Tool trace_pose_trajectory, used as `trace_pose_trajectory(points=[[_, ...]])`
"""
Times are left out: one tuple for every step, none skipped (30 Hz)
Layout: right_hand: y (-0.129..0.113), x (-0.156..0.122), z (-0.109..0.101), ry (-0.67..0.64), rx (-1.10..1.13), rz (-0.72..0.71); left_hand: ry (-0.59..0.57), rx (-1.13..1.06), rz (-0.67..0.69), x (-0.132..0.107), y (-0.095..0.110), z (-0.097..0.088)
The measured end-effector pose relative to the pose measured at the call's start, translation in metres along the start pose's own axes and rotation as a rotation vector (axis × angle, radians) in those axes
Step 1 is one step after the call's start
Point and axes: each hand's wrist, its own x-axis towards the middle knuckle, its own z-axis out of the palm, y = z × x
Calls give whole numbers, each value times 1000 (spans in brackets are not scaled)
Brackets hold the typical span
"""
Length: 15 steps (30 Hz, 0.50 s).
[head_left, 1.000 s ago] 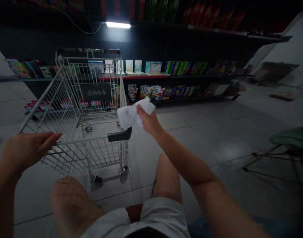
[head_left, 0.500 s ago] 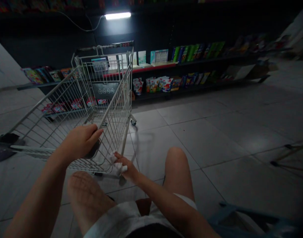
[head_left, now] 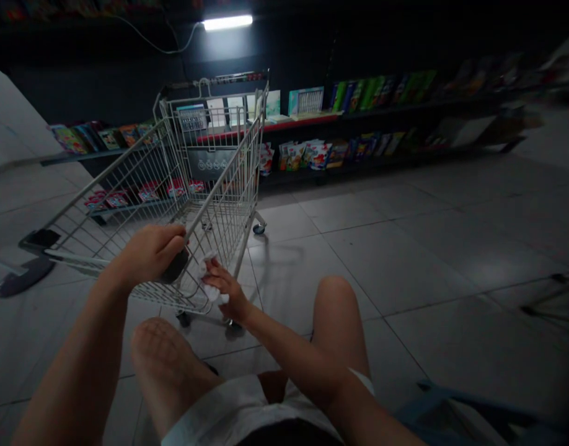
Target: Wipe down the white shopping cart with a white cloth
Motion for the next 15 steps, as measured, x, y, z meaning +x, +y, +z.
trace_pose_trajectory(points=[[0, -2, -7, -4, -31, 12, 1, 7, 2, 2, -3, 0], [-2, 3, -13, 17, -64, 17, 11, 31, -9, 3, -5, 2], [-6, 14, -20, 54, -97, 15, 32, 74, -44, 3, -6, 3], [-9, 31, -25, 98, -128, 0, 62, 131, -107, 2, -5, 5], [-12, 51, -28, 114, -158, -32, 86, 195, -189, 1, -3, 8], [-11, 74, -31, 82, -187, -81, 104, 259, -272, -1, 0, 12], [-7, 98, -33, -1, -212, -142, 110, 317, -335, -3, 3, 15], [3, 122, -35, -111, -230, -202, 104, 362, -370, -5, 5, 19], [18, 146, -38, -215, -241, -247, 92, 395, -374, -8, 6, 23], [37, 169, -43, -289, -251, -254, 86, 421, -359, -9, 6, 26], [60, 190, -50, -323, -262, -223, 90, 442, -339, -10, 5, 29], [83, 209, -58, -295, -282, -141, 103, 457, -325, -10, 3, 31], [104, 225, -65, -245, -313, -33, 114, 466, -317, -10, 1, 32], [121, 236, -72, -197, -339, 56, 122, 470, -313, -9, -1, 33], [132, 242, -76, -152, -353, 121, 126, 469, -313, -8, -3, 33]])
